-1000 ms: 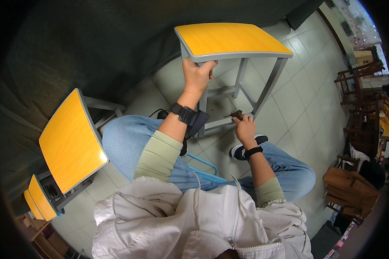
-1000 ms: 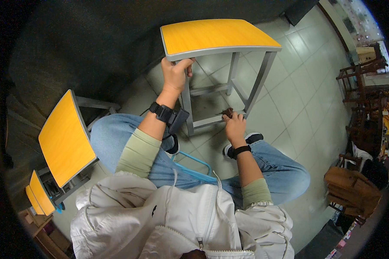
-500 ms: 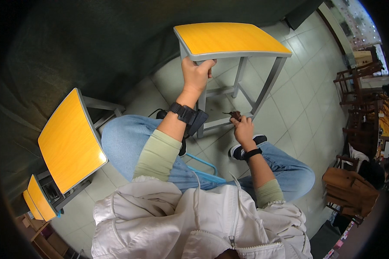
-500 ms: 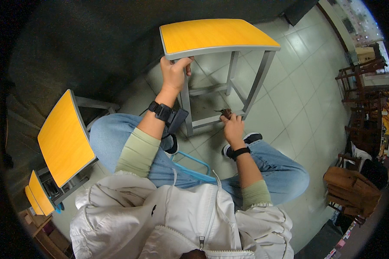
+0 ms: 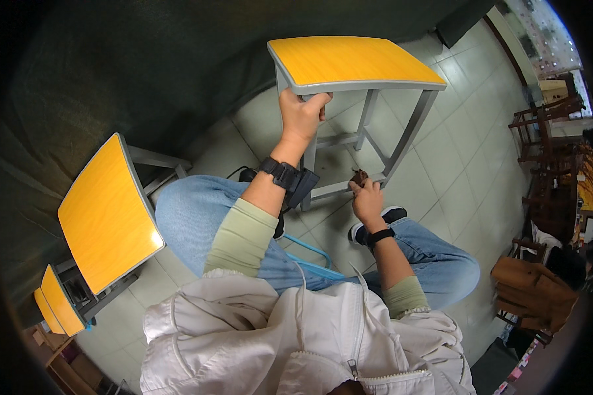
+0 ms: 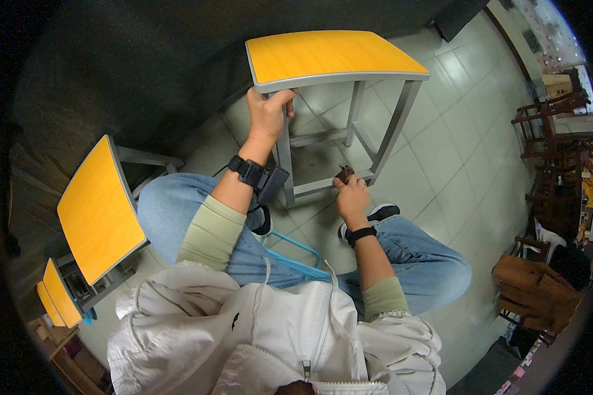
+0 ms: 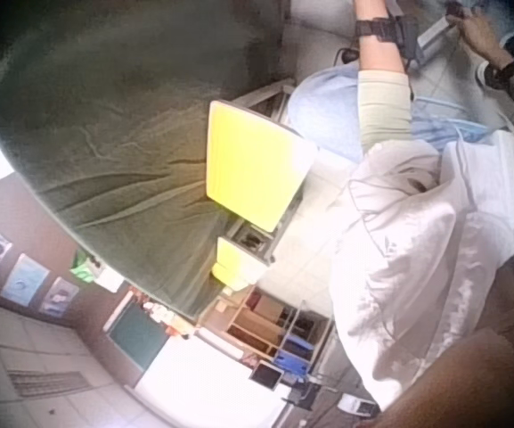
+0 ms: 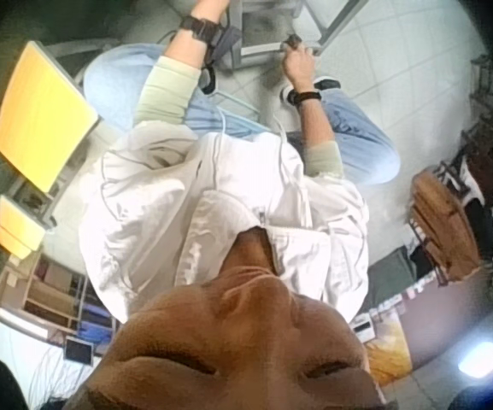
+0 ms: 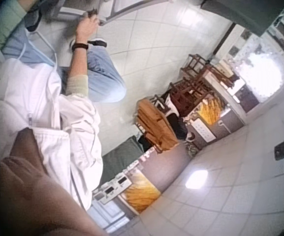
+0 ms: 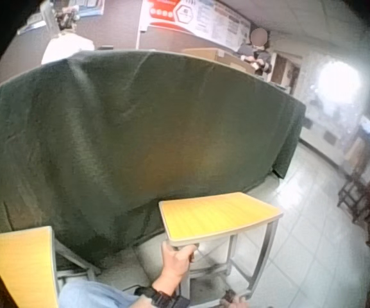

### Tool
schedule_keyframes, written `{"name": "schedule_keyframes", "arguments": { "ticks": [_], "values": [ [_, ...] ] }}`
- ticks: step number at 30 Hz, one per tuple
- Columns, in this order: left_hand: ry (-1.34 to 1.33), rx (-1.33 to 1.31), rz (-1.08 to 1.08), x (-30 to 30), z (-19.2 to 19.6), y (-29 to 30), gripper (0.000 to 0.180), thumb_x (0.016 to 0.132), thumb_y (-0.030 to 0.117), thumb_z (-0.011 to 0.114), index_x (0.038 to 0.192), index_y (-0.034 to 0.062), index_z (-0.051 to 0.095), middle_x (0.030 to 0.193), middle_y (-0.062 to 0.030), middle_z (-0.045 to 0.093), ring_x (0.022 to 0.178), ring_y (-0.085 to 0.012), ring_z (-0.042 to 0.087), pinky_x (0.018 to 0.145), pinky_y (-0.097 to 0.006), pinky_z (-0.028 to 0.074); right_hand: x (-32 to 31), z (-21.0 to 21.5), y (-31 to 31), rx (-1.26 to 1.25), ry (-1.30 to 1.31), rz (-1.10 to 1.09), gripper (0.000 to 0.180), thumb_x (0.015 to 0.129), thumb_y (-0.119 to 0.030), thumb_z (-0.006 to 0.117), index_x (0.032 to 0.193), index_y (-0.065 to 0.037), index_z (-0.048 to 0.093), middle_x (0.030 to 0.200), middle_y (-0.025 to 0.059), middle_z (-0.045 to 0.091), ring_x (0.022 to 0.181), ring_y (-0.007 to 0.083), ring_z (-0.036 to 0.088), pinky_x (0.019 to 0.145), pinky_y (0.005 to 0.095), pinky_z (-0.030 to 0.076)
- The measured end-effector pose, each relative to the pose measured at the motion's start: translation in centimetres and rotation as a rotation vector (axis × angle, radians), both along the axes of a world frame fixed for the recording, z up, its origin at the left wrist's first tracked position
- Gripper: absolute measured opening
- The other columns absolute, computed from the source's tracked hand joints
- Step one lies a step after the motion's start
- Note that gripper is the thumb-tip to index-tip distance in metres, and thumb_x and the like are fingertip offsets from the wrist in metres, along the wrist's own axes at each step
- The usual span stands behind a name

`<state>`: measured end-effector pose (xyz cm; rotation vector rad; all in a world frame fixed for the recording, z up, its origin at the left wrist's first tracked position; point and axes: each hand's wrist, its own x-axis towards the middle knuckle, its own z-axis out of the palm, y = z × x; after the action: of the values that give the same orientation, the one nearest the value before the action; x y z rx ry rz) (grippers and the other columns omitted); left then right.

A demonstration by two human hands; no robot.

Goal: The person sands the metal frame of a yellow stool using a sanding block. They hold the stool steady with one hand while moving the sanding block along the legs and crossbars. The stool is repositioned occasionally to access different areas.

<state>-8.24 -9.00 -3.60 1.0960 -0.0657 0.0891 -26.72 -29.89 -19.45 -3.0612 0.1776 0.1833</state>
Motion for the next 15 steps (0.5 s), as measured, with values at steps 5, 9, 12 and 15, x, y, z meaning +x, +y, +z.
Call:
{"name": "schedule_keyframes", "arguments": {
  "ticks": [5,9,12,15],
  "values": [
    [-0.015,0.056,-0.003,0.0,-0.1,0.1,0.015,0.071,0.008,0.065,0.066,-0.0057,0.062,0.053,-0.0051,0.057,0.040,-0.0126,0.051,0.040,-0.026,0.039,0.3,0.5,-0.6,-0.086,-0.029,0.016,0.030,0.086,-0.019,0.053,0.110,-0.028,0.070,0.105,0.0058,0.058,0.099,0.0274,0.052,0.078,0.0387,0.043],
    [-0.007,0.042,-0.012,0.1,-0.3,0.1,0.010,0.073,0.006,0.062,0.072,-0.0043,0.064,0.063,-0.0057,0.060,0.044,-0.0126,0.051,0.041,-0.026,0.039,0.3,0.4,0.0,-0.089,-0.032,-0.024,0.031,0.086,-0.016,0.054,0.110,-0.028,0.070,0.108,0.0071,0.058,0.099,0.0287,0.052,0.080,0.0395,0.043],
    [0.012,0.022,0.010,0.3,-0.3,0.0,0.015,0.071,0.008,0.065,0.064,-0.0052,0.062,0.051,-0.0049,0.055,0.039,-0.0125,0.050,0.040,-0.025,0.039,-0.2,-0.2,2.3,0.041,-0.069,0.016,0.034,0.084,-0.013,0.054,0.109,-0.028,0.070,0.103,0.0077,0.057,0.096,0.0291,0.052,0.079,0.0398,0.043],
    [0.012,0.029,0.003,0.4,-0.2,-0.1,0.015,0.071,0.008,0.065,0.064,-0.0053,0.061,0.051,-0.0051,0.055,0.039,-0.0127,0.050,0.040,-0.026,0.038,-0.7,-0.5,5.0,0.045,-0.095,0.093,0.034,0.084,-0.012,0.055,0.109,-0.028,0.070,0.101,0.0073,0.056,0.095,0.0281,0.052,0.078,0.0385,0.043]
  ]
}}
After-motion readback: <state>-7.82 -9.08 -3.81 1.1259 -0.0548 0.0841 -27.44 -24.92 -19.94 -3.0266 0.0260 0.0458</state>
